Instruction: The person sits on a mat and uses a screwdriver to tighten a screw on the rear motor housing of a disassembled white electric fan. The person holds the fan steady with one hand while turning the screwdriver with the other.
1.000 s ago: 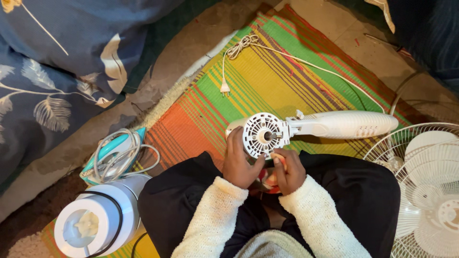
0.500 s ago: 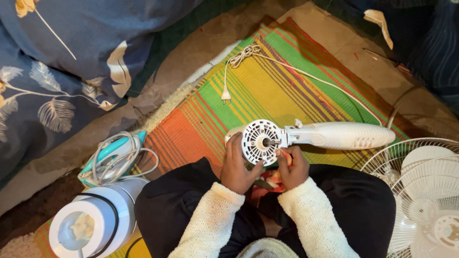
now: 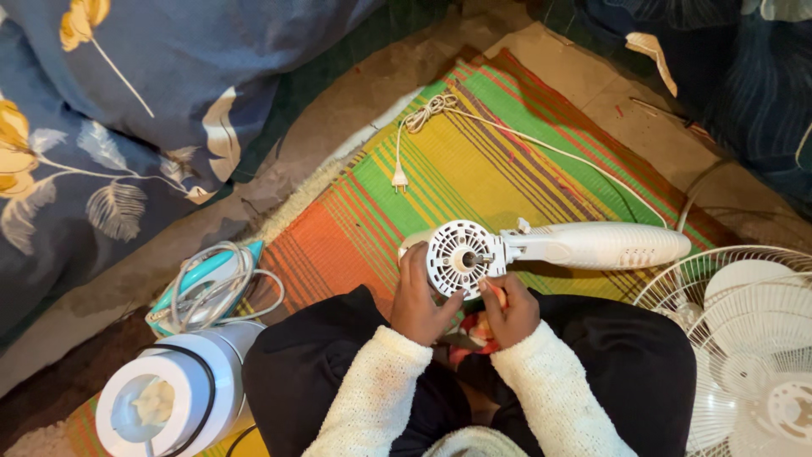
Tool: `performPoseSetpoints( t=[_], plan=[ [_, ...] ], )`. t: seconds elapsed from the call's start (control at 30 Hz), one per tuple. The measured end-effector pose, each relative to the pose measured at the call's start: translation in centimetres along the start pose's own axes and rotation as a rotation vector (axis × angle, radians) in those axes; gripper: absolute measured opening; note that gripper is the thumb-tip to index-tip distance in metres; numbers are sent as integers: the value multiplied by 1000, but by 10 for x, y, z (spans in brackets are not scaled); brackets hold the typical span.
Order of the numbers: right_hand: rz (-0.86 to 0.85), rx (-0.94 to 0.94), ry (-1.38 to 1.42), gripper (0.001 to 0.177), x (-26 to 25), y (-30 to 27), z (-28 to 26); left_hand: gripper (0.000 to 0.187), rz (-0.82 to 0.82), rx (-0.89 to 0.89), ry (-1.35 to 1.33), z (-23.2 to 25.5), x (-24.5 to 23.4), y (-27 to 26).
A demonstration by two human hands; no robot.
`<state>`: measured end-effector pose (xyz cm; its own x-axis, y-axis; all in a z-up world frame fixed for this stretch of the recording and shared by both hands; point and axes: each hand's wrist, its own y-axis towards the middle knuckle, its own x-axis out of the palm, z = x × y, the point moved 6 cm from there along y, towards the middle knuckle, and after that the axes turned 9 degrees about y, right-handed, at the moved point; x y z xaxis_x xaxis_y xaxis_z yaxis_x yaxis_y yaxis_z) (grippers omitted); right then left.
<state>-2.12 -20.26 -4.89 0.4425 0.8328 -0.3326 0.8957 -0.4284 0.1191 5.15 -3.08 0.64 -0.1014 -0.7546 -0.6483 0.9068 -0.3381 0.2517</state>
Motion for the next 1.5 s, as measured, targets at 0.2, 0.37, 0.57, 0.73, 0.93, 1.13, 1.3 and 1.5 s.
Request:
performPoseSetpoints(
  t=[0.2,0.37,0.57,0.73,0.93,1.13,1.3,1.5],
  plan=[
    [-29,-54,-23,16,2,-9,6,89,-8,-9,1,-3,-1,1],
    [3,-88,-27,15,1,-5,11,91,-6,-9,-8,-6,1,2],
    [87,-180,-60,16,-5,5,3,93,-16,-30,-9,-6,1,3],
    [118,-143,-17,19,-9,15,6,93,-21,-37,-12,-5,1,4],
    [137,-156,-3,18,-14,23,9,92,-92,-150,-75,-5,1,6],
    [163,-92,-16,16,-14,28,19,93,-43,-81,-1,-4,1,4],
    [24,-5,28,14,-9,19,15,93,-42,-59,24,-7,3,3],
    [-97,-55,31,12,-6,4,0,92,-19,-38,6,-6,1,1]
  ],
)
